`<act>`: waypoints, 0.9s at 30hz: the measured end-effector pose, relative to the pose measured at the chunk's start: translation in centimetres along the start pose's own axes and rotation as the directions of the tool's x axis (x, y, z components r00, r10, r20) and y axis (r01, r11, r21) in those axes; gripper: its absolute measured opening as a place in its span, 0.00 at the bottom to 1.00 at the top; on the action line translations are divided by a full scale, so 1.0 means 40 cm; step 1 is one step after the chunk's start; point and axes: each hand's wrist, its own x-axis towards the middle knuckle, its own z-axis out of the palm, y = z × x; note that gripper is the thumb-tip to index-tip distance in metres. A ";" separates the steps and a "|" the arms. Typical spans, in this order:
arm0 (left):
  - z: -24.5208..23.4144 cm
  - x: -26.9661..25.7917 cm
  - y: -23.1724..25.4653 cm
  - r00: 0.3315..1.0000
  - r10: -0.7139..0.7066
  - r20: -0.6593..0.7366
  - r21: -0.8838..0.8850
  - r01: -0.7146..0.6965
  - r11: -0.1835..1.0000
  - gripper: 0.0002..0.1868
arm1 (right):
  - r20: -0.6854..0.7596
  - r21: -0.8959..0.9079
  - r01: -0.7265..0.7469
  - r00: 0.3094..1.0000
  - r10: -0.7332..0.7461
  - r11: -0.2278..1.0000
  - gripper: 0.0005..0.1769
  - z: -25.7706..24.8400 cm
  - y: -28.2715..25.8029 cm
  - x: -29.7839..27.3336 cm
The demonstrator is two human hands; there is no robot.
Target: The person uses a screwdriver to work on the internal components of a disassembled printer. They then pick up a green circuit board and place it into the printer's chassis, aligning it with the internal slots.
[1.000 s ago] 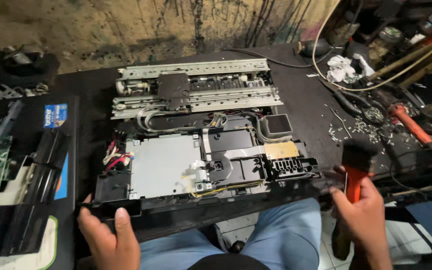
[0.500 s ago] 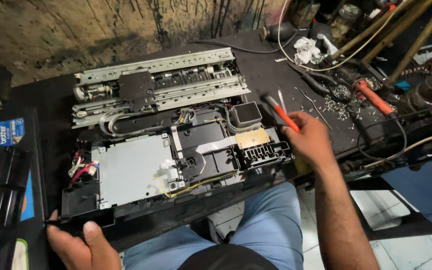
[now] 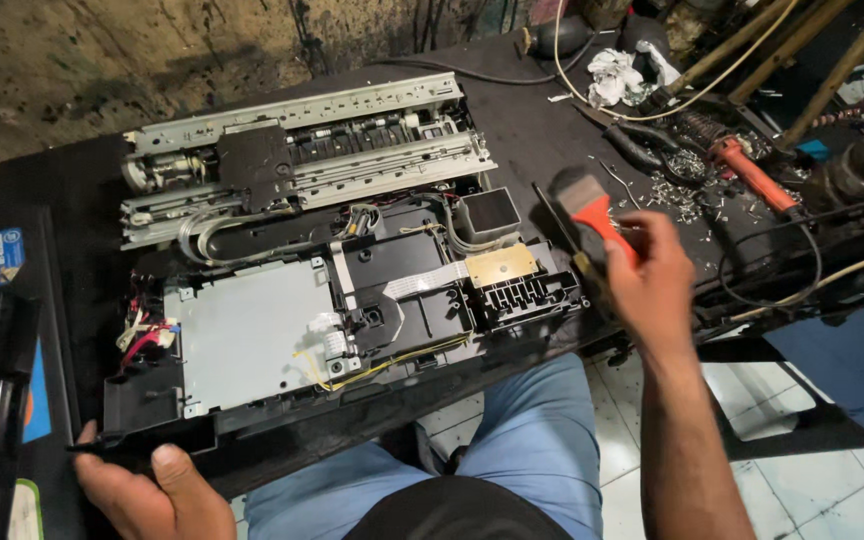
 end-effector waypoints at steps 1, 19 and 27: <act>-0.001 -0.002 -0.006 1.000 0.007 0.004 -0.001 -0.007 1.000 0.30 | -0.025 0.125 -0.015 1.000 0.019 0.992 0.12 -0.017 -0.002 -0.018; -0.008 -0.015 -0.029 0.991 -0.116 0.073 0.041 0.113 0.993 0.30 | 0.393 -0.348 0.238 0.915 -0.089 0.907 0.15 -0.156 -0.248 -0.256; -0.016 -0.002 -0.049 0.924 -0.309 0.227 -0.010 0.319 0.948 0.34 | 0.564 -0.674 0.264 0.787 0.249 0.690 0.11 -0.316 -0.273 -0.297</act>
